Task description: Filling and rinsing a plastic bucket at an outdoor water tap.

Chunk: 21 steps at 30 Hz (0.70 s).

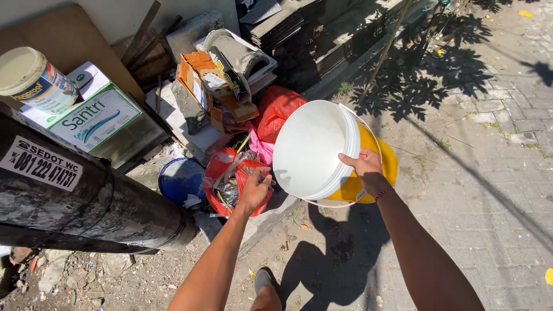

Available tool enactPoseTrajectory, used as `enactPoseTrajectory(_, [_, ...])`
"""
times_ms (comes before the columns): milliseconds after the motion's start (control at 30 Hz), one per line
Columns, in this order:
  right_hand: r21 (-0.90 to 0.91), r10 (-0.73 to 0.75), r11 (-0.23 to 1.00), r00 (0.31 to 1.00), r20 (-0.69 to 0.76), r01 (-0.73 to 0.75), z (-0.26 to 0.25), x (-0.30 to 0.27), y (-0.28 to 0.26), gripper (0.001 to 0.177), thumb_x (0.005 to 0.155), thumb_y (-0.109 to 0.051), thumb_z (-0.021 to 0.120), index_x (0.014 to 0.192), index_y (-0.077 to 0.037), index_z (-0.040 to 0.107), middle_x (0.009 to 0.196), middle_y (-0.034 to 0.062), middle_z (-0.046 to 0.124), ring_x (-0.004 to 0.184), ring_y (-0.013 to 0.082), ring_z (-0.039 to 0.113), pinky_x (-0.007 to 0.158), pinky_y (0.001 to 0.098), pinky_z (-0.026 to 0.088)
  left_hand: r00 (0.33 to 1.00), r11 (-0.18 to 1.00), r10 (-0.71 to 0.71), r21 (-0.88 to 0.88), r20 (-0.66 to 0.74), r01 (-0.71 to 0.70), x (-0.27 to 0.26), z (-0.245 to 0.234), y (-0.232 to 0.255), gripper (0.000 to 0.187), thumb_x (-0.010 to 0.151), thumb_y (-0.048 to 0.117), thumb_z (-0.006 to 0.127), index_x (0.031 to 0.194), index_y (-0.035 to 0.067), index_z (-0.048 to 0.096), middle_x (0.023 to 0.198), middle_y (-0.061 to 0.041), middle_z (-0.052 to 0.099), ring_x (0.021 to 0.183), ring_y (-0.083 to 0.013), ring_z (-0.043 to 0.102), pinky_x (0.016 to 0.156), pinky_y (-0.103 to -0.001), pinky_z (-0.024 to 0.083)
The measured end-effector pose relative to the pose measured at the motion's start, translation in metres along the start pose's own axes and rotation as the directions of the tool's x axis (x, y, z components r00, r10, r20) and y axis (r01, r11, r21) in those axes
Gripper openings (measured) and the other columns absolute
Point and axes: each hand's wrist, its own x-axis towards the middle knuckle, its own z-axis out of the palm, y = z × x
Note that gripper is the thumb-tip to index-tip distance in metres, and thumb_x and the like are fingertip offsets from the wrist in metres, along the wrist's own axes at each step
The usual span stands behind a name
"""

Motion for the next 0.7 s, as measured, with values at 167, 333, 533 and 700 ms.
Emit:
enactPoseTrajectory(167, [-0.018,-0.123,0.992,0.988,0.088,0.125,0.048,0.021,-0.043,0.048,0.075,-0.01,0.087,0.114,0.003,0.064,0.099,0.0084,0.076,0.091,0.017,0.072,0.084,0.0289,0.057,0.995,0.994,-0.076,0.078,-0.059,0.081,0.006,-0.026,0.05,0.029,0.102,0.016,0.058,0.13,0.008,0.056,0.095,-0.01,0.073,0.078,-0.0165,0.068,0.061,-0.03,0.053])
enactPoseTrajectory(333, [-0.099,-0.149,0.98,0.966,0.212,0.173,0.088,0.057,-0.069,0.048,0.076,-0.011,0.087,0.116,0.008,0.069,0.105,0.0133,0.077,0.093,0.0192,0.073,0.086,0.0309,0.058,0.988,0.994,-0.101,0.025,-0.119,0.105,0.051,-0.068,0.058,0.031,0.101,0.014,0.059,0.131,0.007,0.056,0.092,-0.013,0.073,0.073,-0.0186,0.068,0.059,-0.03,0.053])
enactPoseTrajectory(533, [-0.401,-0.125,0.894,0.971,0.205,0.199,0.139,0.093,-0.085,0.059,0.07,-0.021,0.091,0.115,0.003,0.061,0.106,0.0141,0.074,0.097,0.023,0.073,0.089,0.0338,0.057,0.975,0.998,-0.031,0.042,-0.222,0.041,0.097,-0.115,0.069,0.032,0.1,0.012,0.062,0.131,0.006,0.06,0.097,-0.012,0.072,0.074,-0.0173,0.063,0.06,-0.03,0.052])
enactPoseTrajectory(700, [-0.607,-0.413,0.613,0.86,0.3,0.506,0.173,0.138,-0.07,0.078,0.064,-0.036,0.097,0.118,0.002,0.054,0.112,0.0161,0.056,0.106,0.0301,0.056,0.094,0.0404,0.047,0.956,0.991,-0.085,0.075,-0.28,0.11,0.104,-0.145,0.068,0.033,0.099,0.014,0.061,0.131,0.007,0.059,0.1,-0.013,0.075,0.081,-0.0164,0.069,0.066,-0.032,0.056])
